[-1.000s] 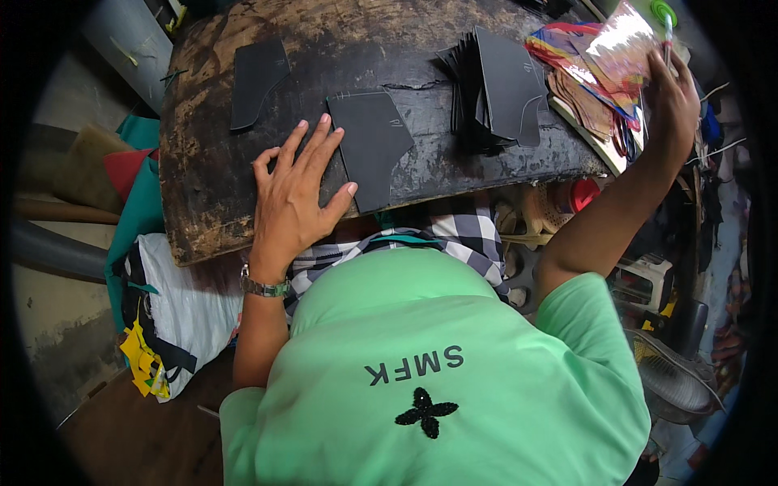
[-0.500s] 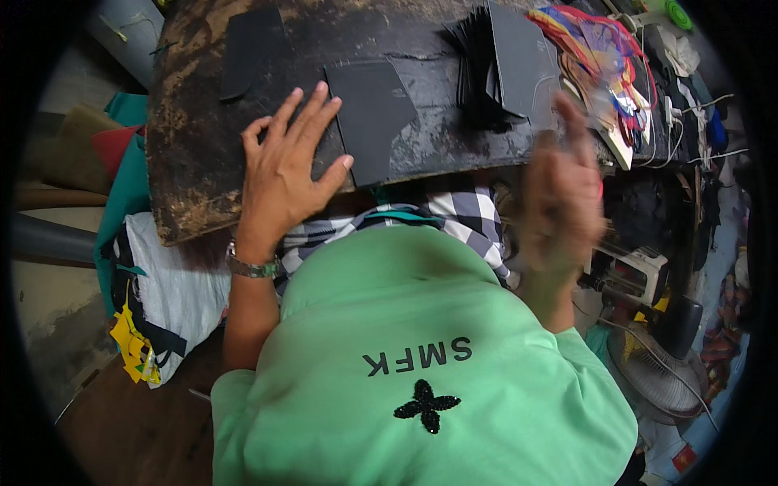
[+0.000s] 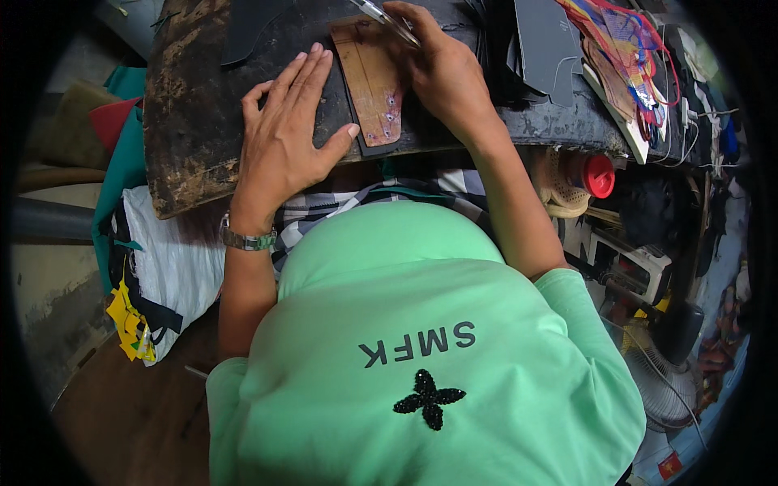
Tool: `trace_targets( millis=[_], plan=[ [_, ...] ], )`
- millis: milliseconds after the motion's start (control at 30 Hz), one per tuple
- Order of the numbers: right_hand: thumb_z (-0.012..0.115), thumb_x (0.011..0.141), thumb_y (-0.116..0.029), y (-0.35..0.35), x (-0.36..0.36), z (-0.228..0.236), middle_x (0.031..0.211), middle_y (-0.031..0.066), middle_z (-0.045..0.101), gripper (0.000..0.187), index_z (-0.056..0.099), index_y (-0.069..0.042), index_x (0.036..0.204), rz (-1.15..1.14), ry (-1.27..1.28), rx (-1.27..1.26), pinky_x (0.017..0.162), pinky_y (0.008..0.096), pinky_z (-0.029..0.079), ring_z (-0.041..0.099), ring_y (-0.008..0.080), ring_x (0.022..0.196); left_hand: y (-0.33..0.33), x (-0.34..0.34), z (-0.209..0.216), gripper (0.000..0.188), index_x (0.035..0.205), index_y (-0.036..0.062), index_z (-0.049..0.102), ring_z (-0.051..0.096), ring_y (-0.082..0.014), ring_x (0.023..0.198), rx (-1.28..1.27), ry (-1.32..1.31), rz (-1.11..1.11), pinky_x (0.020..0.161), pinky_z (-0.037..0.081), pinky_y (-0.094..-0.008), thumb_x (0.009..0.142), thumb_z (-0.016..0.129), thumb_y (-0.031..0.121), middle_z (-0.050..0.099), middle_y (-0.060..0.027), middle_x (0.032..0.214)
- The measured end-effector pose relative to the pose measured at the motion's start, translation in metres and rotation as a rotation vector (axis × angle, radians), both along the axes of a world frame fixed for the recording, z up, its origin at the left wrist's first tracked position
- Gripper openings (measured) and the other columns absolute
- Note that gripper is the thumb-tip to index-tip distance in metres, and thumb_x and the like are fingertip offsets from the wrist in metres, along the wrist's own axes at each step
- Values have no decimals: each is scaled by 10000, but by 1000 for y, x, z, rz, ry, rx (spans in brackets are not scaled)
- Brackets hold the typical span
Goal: The person uses a template and a knife to trace and cut multiple dark sheets of material on a workbench. They repeatedly align the template, trace the outline, and cut the material, then stack the finished pieces.
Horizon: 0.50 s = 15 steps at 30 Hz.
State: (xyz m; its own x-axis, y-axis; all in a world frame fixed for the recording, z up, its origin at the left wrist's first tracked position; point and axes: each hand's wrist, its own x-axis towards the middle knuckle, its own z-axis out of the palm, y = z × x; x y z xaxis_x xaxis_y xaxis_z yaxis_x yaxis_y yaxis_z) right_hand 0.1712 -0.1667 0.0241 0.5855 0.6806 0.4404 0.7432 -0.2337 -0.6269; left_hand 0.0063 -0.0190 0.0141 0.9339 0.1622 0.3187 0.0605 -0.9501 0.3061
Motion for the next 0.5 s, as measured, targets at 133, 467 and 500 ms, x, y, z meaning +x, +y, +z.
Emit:
trace_targets(
  millis=[133,467,500],
  plan=[
    [565,920,-61,-4,0,-1,1224,212,618,445,455,-67,1352,17,62,-21,888,439,514,608,399,1095,2,0,0,740,1472,113,423,356,-229,1414,60,48,-5,1105,235,-446,843,649,432,364,-101,1555],
    [568,915,-41,-6,-3,1,1169,222,640,428,452,-50,1326,38,49,-8,846,432,528,628,405,1052,4,-1,1,716,1458,94,440,355,-225,1415,82,62,-15,1108,230,-438,883,608,487,369,-105,1552],
    [564,918,-55,-6,-3,0,1154,222,641,409,464,-49,1315,34,51,4,851,435,524,623,409,1047,3,0,0,733,1456,91,441,357,-223,1413,83,62,-5,1109,231,-436,882,605,516,373,-106,1549]
  ],
)
